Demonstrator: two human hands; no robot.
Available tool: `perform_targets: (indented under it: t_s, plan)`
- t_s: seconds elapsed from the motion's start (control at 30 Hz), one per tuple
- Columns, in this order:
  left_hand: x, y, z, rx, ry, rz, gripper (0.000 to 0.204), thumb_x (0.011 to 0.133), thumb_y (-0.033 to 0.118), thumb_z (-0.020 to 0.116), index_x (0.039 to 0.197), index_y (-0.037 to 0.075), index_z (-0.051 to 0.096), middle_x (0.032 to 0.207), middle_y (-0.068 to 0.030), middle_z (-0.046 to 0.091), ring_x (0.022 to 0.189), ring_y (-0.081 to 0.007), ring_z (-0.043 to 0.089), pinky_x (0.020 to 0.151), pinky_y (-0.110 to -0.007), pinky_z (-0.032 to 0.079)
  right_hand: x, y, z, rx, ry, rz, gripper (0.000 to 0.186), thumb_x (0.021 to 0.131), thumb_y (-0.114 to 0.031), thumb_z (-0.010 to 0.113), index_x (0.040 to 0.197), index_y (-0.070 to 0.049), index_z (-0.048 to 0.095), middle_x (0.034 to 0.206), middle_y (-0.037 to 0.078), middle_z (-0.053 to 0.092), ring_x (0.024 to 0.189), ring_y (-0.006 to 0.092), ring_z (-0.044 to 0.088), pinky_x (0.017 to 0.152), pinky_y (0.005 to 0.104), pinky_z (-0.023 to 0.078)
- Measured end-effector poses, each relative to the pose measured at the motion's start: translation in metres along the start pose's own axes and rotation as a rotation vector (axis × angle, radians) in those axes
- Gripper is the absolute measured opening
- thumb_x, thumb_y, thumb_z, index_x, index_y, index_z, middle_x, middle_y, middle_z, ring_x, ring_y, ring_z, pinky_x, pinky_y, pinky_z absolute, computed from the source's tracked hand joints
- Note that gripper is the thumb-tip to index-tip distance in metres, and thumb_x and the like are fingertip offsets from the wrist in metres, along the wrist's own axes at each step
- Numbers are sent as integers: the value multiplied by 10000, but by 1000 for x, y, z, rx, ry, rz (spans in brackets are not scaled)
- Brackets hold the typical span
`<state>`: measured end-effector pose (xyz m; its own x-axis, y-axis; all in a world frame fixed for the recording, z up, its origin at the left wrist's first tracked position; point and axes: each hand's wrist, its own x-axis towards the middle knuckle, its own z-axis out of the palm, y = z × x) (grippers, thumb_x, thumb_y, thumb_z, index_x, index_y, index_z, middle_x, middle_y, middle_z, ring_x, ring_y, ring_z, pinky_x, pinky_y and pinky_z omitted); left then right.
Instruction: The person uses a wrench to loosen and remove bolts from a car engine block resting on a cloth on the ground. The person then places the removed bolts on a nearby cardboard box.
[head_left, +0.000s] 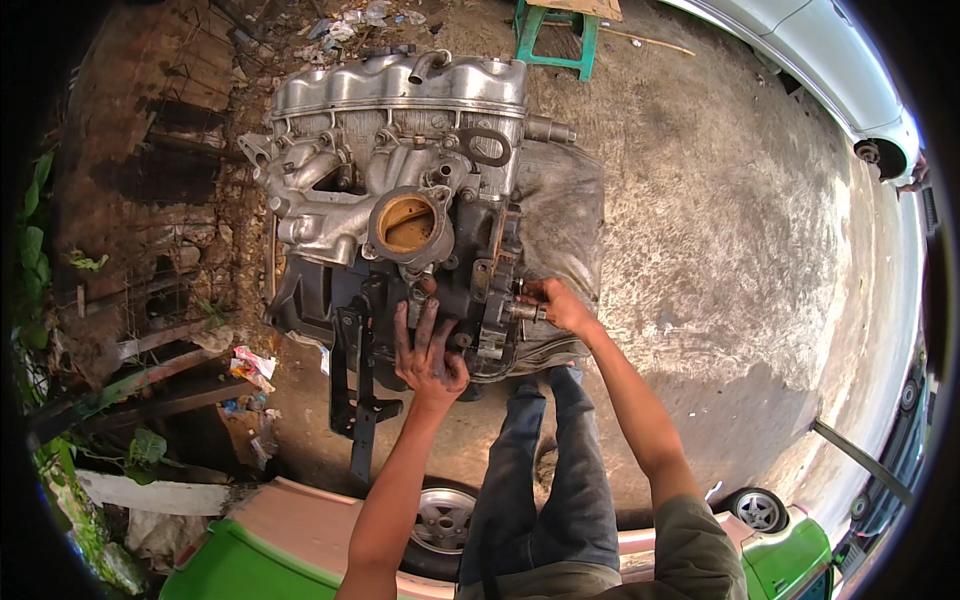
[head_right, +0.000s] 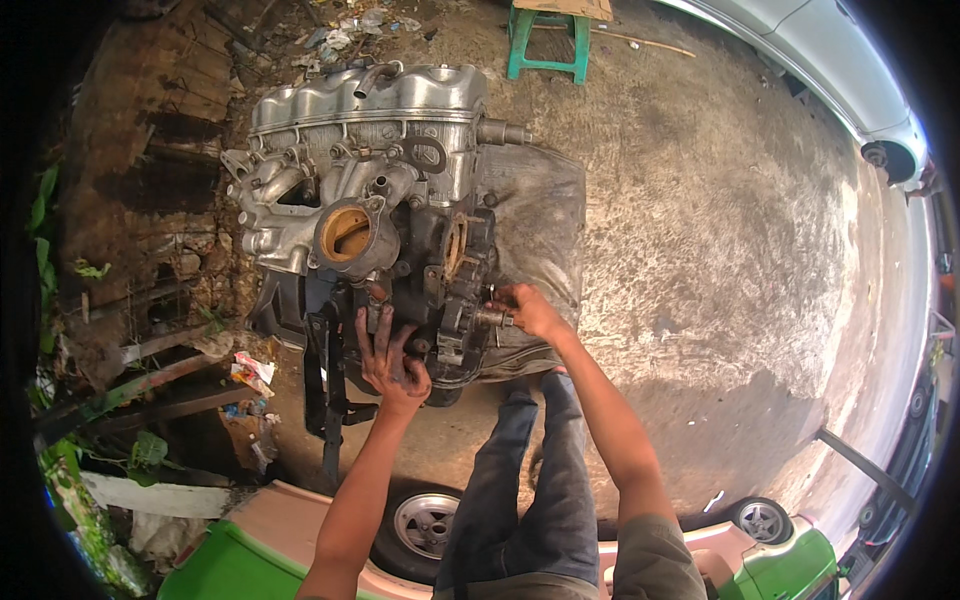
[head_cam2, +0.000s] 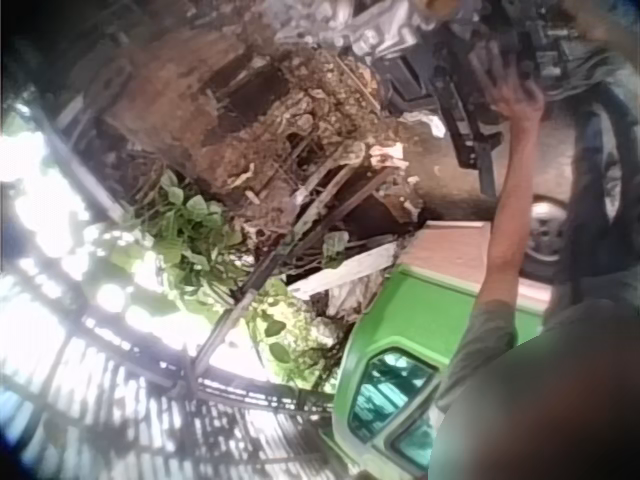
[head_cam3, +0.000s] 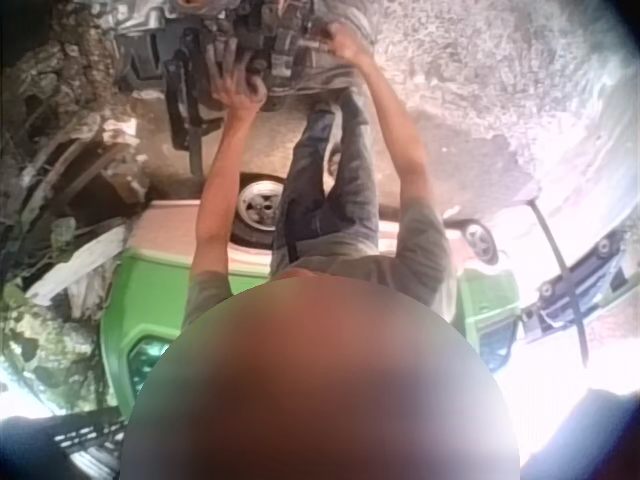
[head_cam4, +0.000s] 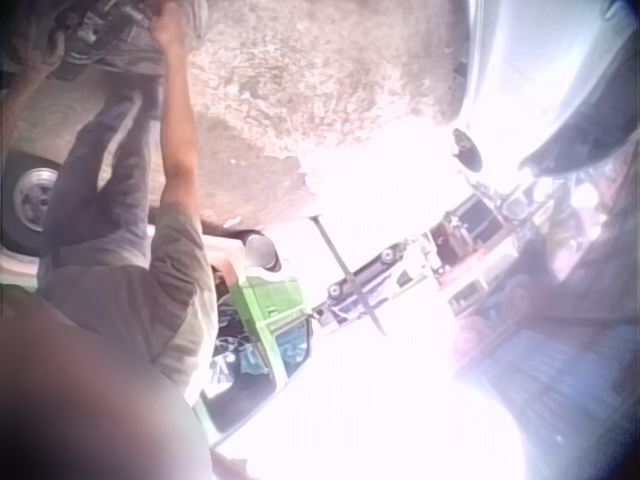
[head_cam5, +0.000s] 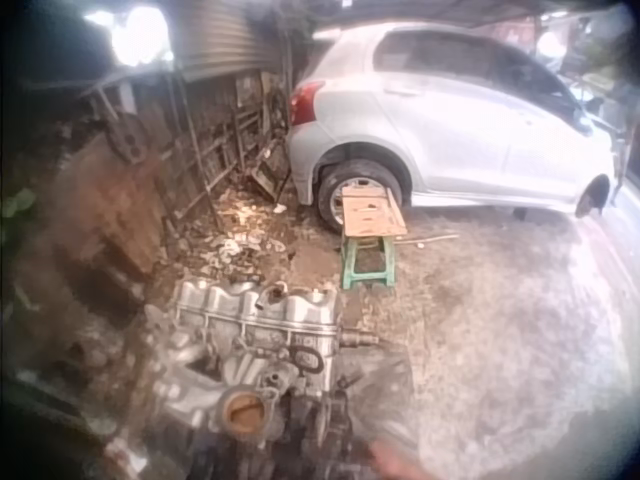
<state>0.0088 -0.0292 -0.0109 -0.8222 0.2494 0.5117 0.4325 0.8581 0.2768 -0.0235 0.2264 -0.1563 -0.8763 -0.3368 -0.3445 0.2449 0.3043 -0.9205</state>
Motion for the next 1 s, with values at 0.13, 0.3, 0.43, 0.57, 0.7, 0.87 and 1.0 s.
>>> perform_targets:
  t_s: [0.13,0.3,0.43,0.57,0.7,0.87,1.0]
  plan:
    - [0,-1,0,5,4,10,360,863,154,386,1041,43,679,1408,-122,549,1340,-530,422,1018,-615,479,4,3,8,14,81,-34,425,760,196,518,1157,102,635,1112,285,683,1016,352,687,753,387,531]
    - [-2,-1,1,-6,5,5,356,857,153,396,1042,44,680,1414,-122,542,1336,-537,422,1016,-615,479,5,-11,3,-19,83,21,252,838,88,643,1089,80,663,1038,297,682,956,392,686,772,412,528]
    - [-2,-2,1,12,-4,15,351,838,155,419,1043,45,682,1412,-122,541,1333,-534,426,1008,-618,484,3,-18,0,-105,62,-32,219,851,42,684,1068,69,672,1008,289,687,905,398,687,760,416,528]
    - [-2,-2,1,2,-5,11,360,821,148,426,1051,46,684,1410,-122,540,1329,-532,428,1006,-618,485,1,-26,0,-91,84,-7,201,851,46,682,1050,69,679,990,279,694,895,397,689,753,425,529]
    - [-1,-1,-1,-6,-24,-4,370,799,129,429,1052,44,686,1408,-116,540,1330,-528,428,1010,-611,485,-2,-30,-3,-174,131,-102,201,852,15,707,1041,77,681,975,283,694,897,384,695,760,419,541]
    - [1,3,-1,-10,16,-36,391,736,117,458,1021,60,719,1374,-72,594,1314,-484,475,1025,-583,480,3,-21,1,-93,135,-88,257,885,-107,737,1039,90,678,940,271,705,912,385,689,793,431,542]
    - [3,5,1,-17,39,-62,396,722,130,466,1004,69,737,1354,-47,622,1306,-461,498,1036,-571,474,11,-24,-1,-244,71,8,356,943,-258,694,1021,89,688,962,257,708,925,354,686,826,429,527]
